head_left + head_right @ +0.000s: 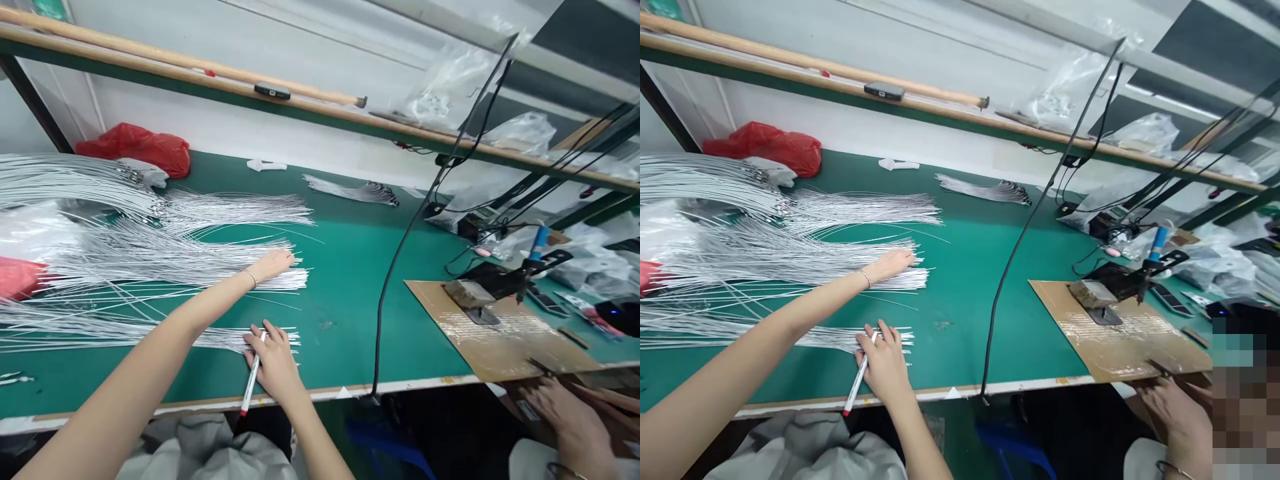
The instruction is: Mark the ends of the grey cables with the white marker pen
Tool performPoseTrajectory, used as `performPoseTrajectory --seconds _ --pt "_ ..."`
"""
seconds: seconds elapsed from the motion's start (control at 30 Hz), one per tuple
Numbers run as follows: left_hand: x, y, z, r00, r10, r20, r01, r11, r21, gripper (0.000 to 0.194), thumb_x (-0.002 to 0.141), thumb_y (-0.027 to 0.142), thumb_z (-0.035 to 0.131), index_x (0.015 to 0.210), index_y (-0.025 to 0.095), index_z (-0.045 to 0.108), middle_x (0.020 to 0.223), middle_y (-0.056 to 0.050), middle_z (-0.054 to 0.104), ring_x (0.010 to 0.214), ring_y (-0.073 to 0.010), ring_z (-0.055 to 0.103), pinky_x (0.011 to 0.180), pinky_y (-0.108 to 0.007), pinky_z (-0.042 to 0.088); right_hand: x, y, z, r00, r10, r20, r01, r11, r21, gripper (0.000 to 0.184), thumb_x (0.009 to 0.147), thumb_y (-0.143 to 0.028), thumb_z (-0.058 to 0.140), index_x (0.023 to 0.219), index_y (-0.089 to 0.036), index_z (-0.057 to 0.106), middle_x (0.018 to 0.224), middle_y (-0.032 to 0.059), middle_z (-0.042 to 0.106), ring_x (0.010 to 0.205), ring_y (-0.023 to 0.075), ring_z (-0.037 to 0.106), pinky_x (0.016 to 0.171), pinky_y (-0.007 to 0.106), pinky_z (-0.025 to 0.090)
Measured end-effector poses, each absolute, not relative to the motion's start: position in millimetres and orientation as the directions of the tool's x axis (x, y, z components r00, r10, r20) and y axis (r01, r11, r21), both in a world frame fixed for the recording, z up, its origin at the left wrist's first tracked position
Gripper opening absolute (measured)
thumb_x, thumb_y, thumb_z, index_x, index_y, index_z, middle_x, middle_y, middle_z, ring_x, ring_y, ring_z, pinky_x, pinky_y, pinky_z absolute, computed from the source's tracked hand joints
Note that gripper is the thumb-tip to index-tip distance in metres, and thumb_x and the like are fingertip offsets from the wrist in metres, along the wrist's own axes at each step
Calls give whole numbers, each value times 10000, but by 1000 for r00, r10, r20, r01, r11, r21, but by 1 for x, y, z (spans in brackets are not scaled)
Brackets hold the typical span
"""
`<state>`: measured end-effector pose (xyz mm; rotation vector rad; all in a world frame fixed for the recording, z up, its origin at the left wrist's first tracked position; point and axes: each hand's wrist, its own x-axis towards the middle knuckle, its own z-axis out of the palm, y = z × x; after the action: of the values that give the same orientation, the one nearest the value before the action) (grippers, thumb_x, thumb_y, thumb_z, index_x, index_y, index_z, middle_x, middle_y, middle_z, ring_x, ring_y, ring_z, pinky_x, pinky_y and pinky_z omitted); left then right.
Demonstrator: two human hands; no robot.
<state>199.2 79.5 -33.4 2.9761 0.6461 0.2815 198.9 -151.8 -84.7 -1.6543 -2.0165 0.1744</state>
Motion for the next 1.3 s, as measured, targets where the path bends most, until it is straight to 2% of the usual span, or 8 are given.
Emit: performPoseTrajectory --seconds 0.2,0.3,0.47,0.53,0.6,0.73,1.1,1.3 --pt "170 68 -32 879 435 194 409 -898 160 330 946 302 398 1173 84 497 1191 -176 480 1112 -271 415 947 -413 324 200 -153 -83 -126 943 308 876 251 -411 271 887 -274 497 1143 -259 583 1252 30 603 1253 292 423 1006 466 327" --pt "136 48 -23 884 435 173 399 -893 206 381 958 360 352 1224 108 460 1205 -163 454 1113 -269 390 939 -390 309 202 -153 -83 -124 944 307 874 250 -417 269 885 -268 501 1140 -252 585 1247 32 606 1249 288 426 1002 462 333" --pt "43 3 -13 944 329 -8 317 -904 287 405 940 488 341 986 166 583 943 -65 534 878 -189 488 792 -278 368 203 -153 -83 -127 942 310 872 255 -418 270 889 -269 500 1146 -250 580 1246 37 607 1256 291 422 993 466 339" --pt "7 -12 -14 932 341 -122 362 -875 320 429 868 564 454 999 169 558 949 -58 532 843 -190 482 749 -272 371 202 -152 -82 -126 942 313 870 256 -421 272 890 -272 501 1149 -246 578 1242 42 610 1254 293 427 990 469 340" --pt "-21 -21 -18 883 424 -201 468 -830 303 445 807 571 551 1000 170 532 945 -56 525 822 -200 473 711 -276 364 202 -152 -82 -123 940 317 867 257 -427 267 887 -270 507 1142 -243 582 1233 47 616 1250 293 434 988 471 342" --pt "-46 -29 -24 814 540 -215 581 -772 258 207 929 377 439 945 182 507 882 -41 528 783 -188 480 674 -272 342 203 -152 -84 -120 939 323 858 262 -442 223 870 -252 537 1081 -235 610 1209 48 631 1242 298 446 973 475 355" --pt "-40 -36 -15 879 467 -102 462 -884 -69 249 883 19 339 853 159 543 749 -54 535 703 -191 478 611 -286 311 205 -153 -87 -83 901 426 862 280 -423 173 860 -231 566 1014 -234 647 1055 43 704 1104 273 565 888 438 425" --pt "-43 -31 -23 871 490 -43 489 -872 -24 205 934 109 313 893 163 506 779 -43 569 675 -175 503 598 -277 309 217 -161 -76 270 632 727 814 254 -522 193 856 -217 547 1021 -205 646 971 78 710 995 221 626 862 412 482"
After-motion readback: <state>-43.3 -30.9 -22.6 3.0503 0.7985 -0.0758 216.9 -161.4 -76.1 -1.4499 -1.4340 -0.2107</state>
